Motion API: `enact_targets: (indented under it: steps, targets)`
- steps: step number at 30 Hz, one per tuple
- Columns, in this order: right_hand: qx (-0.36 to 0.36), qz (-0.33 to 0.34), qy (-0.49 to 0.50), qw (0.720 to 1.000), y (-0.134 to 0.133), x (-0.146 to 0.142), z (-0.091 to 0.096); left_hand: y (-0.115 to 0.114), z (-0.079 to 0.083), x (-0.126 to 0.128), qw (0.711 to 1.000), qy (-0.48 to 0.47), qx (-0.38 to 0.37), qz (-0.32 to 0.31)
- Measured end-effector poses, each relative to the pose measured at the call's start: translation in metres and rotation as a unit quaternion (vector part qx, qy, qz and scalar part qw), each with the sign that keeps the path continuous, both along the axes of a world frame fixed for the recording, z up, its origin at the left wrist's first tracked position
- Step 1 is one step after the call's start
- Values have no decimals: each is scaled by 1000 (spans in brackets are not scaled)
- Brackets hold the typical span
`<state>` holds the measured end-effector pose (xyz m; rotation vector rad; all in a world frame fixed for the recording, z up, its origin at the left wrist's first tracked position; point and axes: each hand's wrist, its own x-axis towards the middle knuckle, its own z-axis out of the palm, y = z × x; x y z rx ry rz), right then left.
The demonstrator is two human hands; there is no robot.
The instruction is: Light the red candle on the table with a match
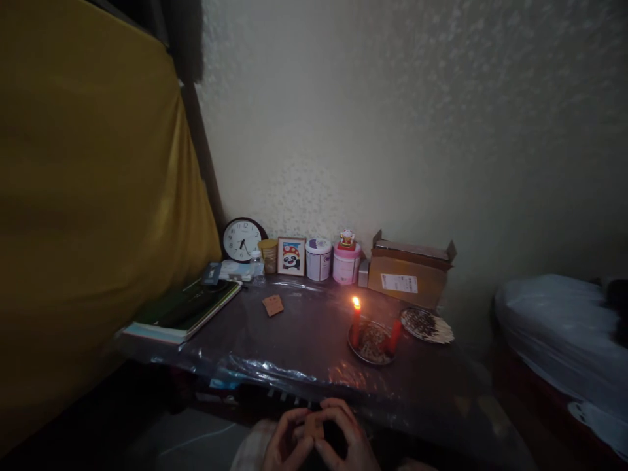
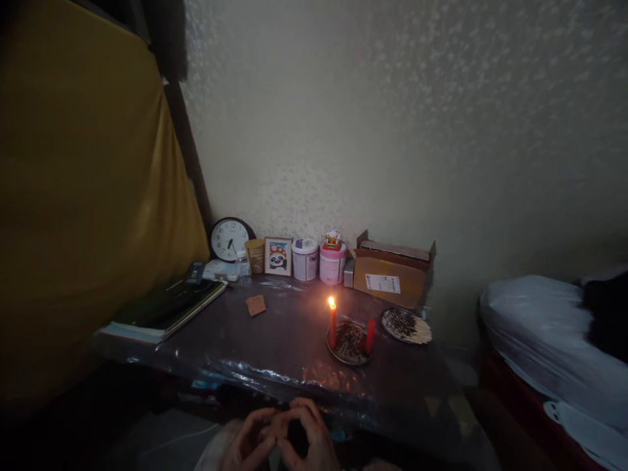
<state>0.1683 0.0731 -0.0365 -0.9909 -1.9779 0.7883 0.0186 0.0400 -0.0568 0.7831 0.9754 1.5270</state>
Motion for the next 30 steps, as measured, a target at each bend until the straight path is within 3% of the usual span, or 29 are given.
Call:
enact_targets:
  steps: [8,19,30]
  targets:
    - [31,-25,25,999,2,3,-4,5,12,0,998,-28,15,-53]
    - [53,-41,15,998,9,10,-13,17,5,-2,991,-48,53,-118]
    - [49,-65,61,995,7,2,-20,14,1,-1,996,-17,34,-86]
